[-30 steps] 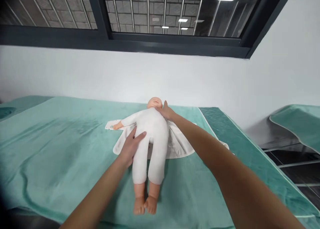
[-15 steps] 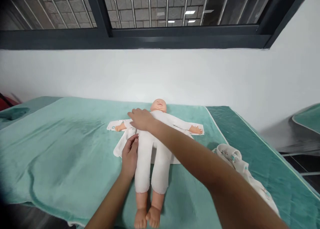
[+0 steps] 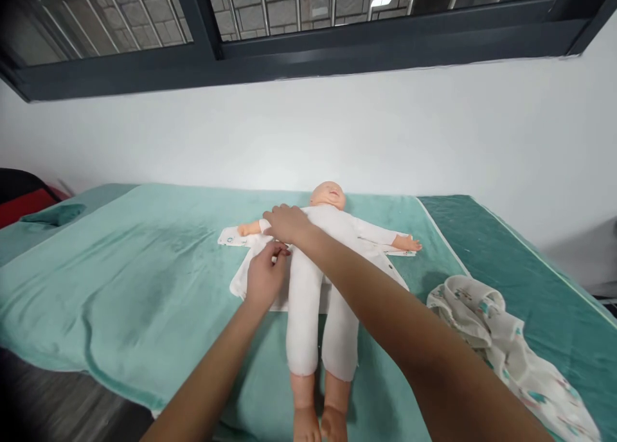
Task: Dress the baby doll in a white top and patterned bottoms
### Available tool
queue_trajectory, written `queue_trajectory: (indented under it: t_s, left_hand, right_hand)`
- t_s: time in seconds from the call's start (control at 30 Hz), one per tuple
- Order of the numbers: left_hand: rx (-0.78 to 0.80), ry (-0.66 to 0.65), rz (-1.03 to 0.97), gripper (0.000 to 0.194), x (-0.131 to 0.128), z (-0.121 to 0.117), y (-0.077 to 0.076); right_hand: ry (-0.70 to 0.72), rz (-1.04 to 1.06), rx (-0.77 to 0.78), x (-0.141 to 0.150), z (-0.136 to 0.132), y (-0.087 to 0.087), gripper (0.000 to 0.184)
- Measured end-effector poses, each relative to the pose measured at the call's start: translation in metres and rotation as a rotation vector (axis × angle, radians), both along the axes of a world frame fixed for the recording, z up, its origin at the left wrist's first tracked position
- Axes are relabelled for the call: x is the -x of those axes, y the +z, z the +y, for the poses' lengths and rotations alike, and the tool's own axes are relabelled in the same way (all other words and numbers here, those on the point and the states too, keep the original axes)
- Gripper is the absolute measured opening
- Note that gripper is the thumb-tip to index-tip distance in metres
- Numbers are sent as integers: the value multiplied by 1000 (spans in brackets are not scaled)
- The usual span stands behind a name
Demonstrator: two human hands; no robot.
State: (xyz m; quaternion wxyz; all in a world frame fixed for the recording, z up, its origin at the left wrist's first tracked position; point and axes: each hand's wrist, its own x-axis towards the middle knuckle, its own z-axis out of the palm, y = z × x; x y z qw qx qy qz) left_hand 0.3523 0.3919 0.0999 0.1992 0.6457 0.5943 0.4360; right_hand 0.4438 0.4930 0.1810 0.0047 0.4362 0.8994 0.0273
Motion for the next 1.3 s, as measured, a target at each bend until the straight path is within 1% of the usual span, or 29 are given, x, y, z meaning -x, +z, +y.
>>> queue_trajectory:
  t_s: [0.07,0.1,0.13,0.2,0.23,0.3,0.37,0.47,0.53,0.57,0.6,0.77,0.87,0.93,1.0,1.07,1.1,1.13,1.2,1.27,1.3]
  left_hand:
    - [4,63,266,21,5,22,-2]
    - [12,98,367,24,10,33,-5]
    - [26,132,432,29,14,43,-7]
    - [67,185,441,31,26,60,-13]
    - [89,207,391,28,33,65,-16]
    - [107,258,202,18,45,72,-20]
    - [98,295,17,14,56,74,-23]
    - [72,250,-378,11,68,73,-24]
    - [52,212,-618,16,72,72,-24]
    - [39,206,-691,18,74,72,-25]
    - [26,213,-712,18,74,72,-25]
    - [-34,256,-751,19,72,71,-25]
    - [-71,249,-665,21,66,68,-25]
    - [-79,182,-548,21,61,66,-25]
    - [-50,58,-444,19,57,64,-24]
    - [-20,-39,-400,16,54,62,-23]
    - [-16,-56,-401,15,54,62,-23]
    - [-23,-47,-412,16,54,63,-23]
    - [-56,37,-445,20,56,64,-22]
    - [-75,152,-433,20,57,65,-23]
    - [-72,201,-407,19,58,66,-23]
  right_hand:
    - [-37,51,-35,-8,-3,0,31]
    - [-46,74,-52,-11,-4,-1,31]
    - [-48,93,-70,-13,-6,-3,31]
    - [-38,108,-104,-14,-8,-9,32]
    - [-32,110,-118,-14,-9,-12,33]
    - [-26,114,-137,-13,-10,-16,39]
    - [-29,118,-136,-12,-10,-18,46]
    - [-32,113,-113,-10,-11,-18,52]
    - [-42,99,-96,-8,-11,-17,51]
    - [-50,93,-88,-7,-11,-17,50]
    - [-57,87,-80,-7,-11,-17,49]
    - [-56,53,-65,-4,-11,-19,49]
    - [-76,25,-80,0,-10,-24,46]
    - [-106,27,-79,6,-8,-28,41]
    - [-141,36,-70,14,-7,-33,31]
    - [-165,51,-67,21,-6,-35,25]
    - [-168,62,-71,23,-6,-34,24]
    - [-166,76,-76,23,-7,-32,24]
    - [-158,106,-91,17,-10,-24,27]
    - [-183,216,-126,0,-14,-13,30]
    - [-221,323,-153,-13,-17,-8,31]
